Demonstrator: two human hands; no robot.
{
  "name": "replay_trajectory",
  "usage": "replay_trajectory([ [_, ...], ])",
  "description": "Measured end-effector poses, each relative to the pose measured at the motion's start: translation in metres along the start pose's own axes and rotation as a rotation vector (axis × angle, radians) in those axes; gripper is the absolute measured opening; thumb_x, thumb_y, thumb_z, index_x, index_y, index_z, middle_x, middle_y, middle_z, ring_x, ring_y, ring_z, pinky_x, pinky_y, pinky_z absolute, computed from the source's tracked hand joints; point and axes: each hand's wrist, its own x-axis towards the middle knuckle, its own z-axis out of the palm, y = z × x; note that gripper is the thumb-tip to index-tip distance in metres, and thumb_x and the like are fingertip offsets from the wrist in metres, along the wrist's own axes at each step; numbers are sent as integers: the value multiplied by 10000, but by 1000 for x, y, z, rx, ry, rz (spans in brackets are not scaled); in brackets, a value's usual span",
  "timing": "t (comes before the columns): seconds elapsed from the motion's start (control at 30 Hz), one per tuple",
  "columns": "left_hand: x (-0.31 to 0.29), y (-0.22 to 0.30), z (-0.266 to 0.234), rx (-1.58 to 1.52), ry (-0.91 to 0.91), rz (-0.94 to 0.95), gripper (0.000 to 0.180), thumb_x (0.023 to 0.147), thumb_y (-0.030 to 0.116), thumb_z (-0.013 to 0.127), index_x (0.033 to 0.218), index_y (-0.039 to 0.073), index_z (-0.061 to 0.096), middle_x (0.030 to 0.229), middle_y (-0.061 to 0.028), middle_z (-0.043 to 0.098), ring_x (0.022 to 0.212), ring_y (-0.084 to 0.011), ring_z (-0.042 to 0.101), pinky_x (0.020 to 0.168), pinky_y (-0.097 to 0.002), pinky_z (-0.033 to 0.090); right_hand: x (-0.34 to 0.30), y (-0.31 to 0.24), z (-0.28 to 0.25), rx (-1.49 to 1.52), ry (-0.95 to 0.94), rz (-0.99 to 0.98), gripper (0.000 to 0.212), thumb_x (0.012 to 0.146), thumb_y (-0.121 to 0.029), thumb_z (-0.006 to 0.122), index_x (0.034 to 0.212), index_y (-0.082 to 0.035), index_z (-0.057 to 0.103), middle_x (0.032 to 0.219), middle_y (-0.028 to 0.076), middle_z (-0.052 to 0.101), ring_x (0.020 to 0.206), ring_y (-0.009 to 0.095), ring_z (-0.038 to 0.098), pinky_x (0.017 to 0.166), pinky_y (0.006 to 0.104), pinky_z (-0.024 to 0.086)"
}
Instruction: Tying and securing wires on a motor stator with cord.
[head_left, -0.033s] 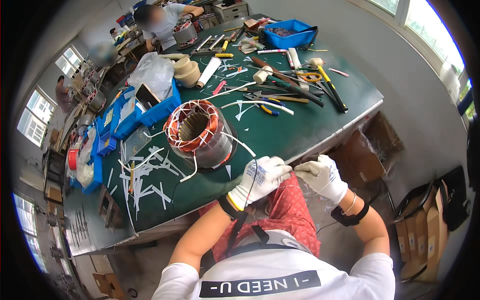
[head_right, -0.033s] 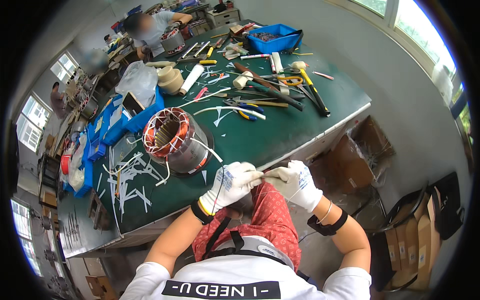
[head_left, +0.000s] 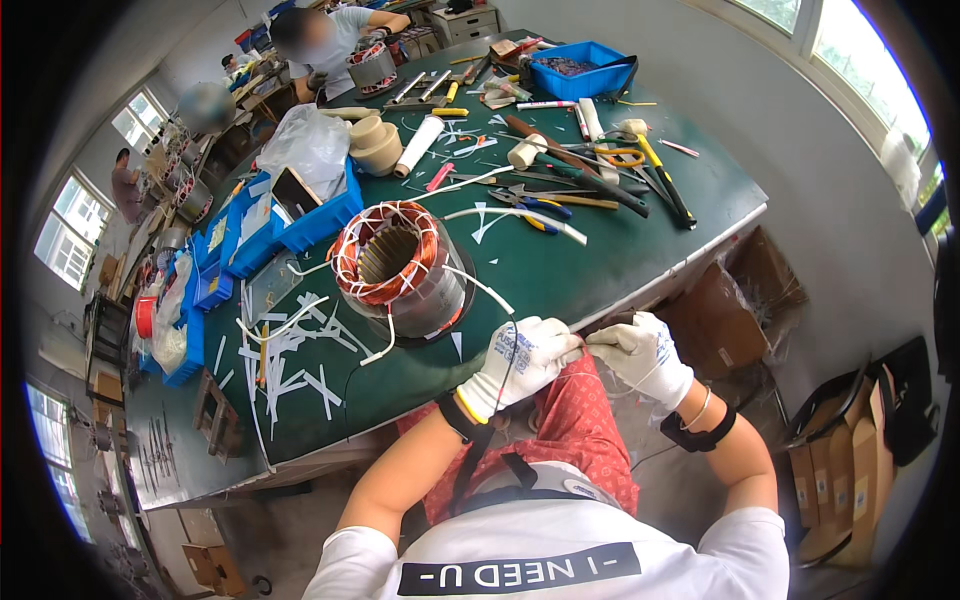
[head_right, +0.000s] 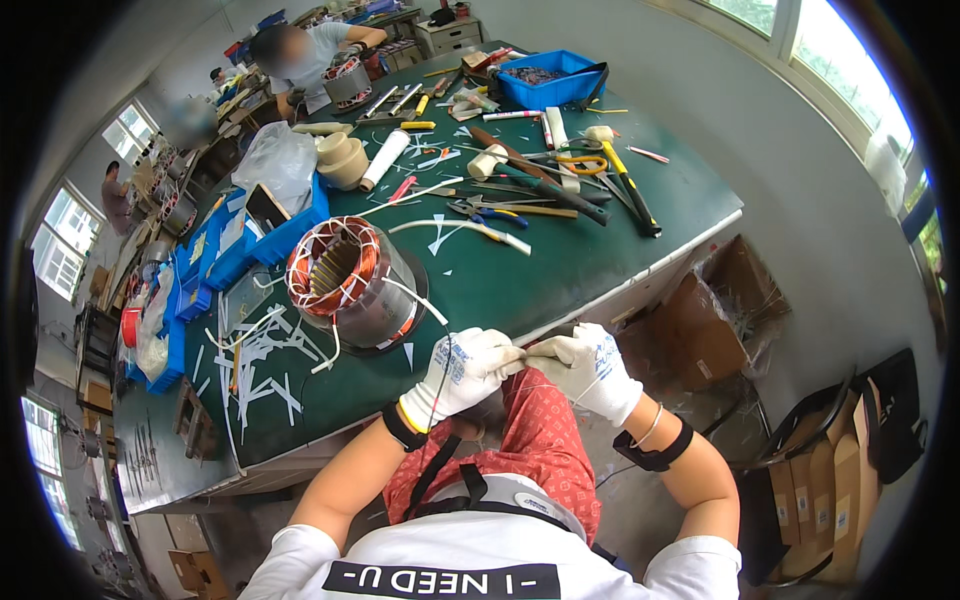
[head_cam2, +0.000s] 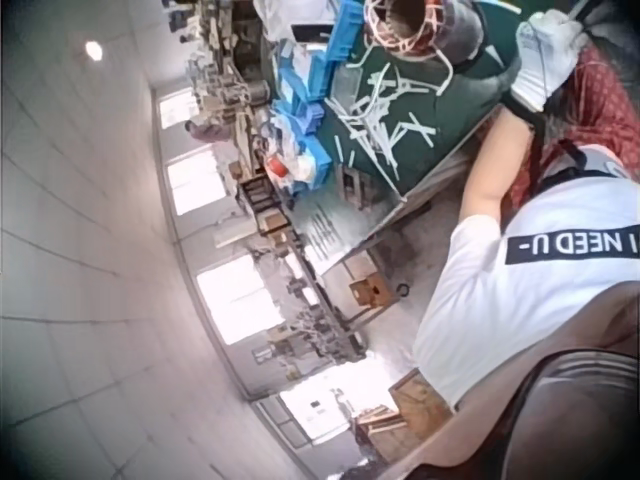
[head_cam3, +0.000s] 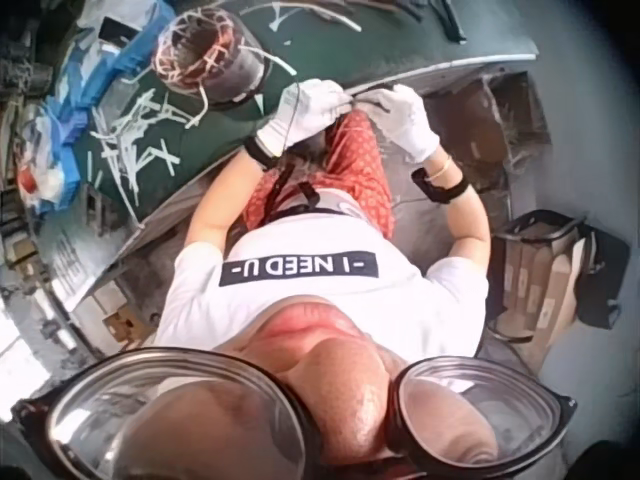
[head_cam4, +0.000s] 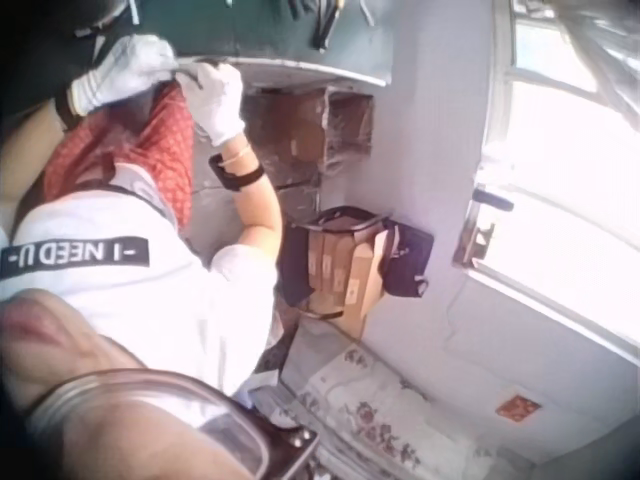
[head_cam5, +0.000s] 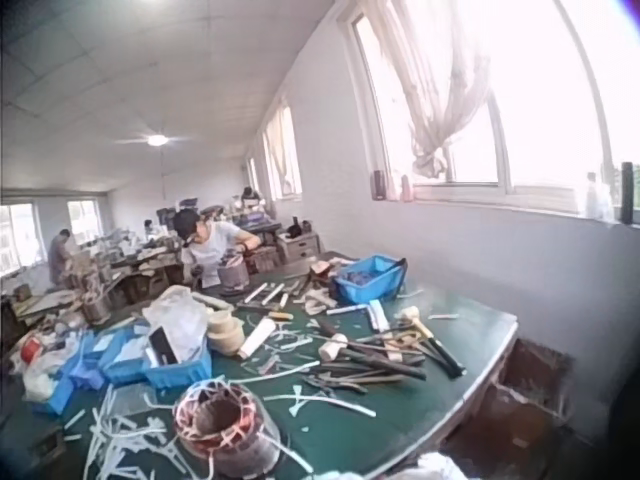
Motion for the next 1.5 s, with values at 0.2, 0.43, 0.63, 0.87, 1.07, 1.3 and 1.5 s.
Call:
replay_trajectory([
  [0.2,-25,-23,26,0,-23,-199,90,848,212,664,873,134,701,805,-69,643,721,-283,645,616,-378,508,9,0,-35,-221,-296,205,272,764,-186,707,1025,-107,708,903,115,701,793,313,648,765,382,515],
  [0.43,-25,-22,28,-92,128,-261,100,865,181,663,889,90,698,827,-93,664,714,-304,652,606,-376,515,8,84,-122,-255,-700,-65,530,738,-192,670,1252,-78,608,952,171,697,880,320,676,818,381,533],
  [0.63,-27,-31,17,-321,91,-333,135,883,172,648,880,46,699,820,-124,668,728,-324,648,639,-377,513,80,138,-138,-199,-422,393,549,749,-354,719,1188,-32,643,970,151,705,857,261,677,773,350,539],
  [0.87,-27,-30,13,-304,98,-354,144,880,166,654,902,31,699,819,-139,665,740,-329,647,651,-382,510,119,119,-145,-313,-648,441,606,640,-283,775,1181,-42,646,1008,140,675,882,252,647,771,345,516],
  [1.07,-24,-31,15,-285,87,-348,130,876,151,654,913,37,703,821,-133,663,743,-319,644,653,-377,507,117,135,-146,-237,-655,650,694,630,-323,794,1238,-40,615,1068,147,657,950,256,637,832,357,507],
  [1.3,-24,-28,15,-267,74,-358,137,870,149,654,915,32,711,838,-132,667,750,-315,647,660,-375,508,83,113,-140,6,-968,695,807,623,-533,801,1261,-73,619,1175,181,655,1083,336,622,918,416,499],
  [1.5,-21,-28,19,-276,91,-339,116,862,141,661,900,43,711,833,-124,666,752,-313,649,662,-379,510,13,128,-136,358,-1305,822,524,855,-475,688,1143,-38,685,1026,103,715,931,225,670,799,358,530],
])
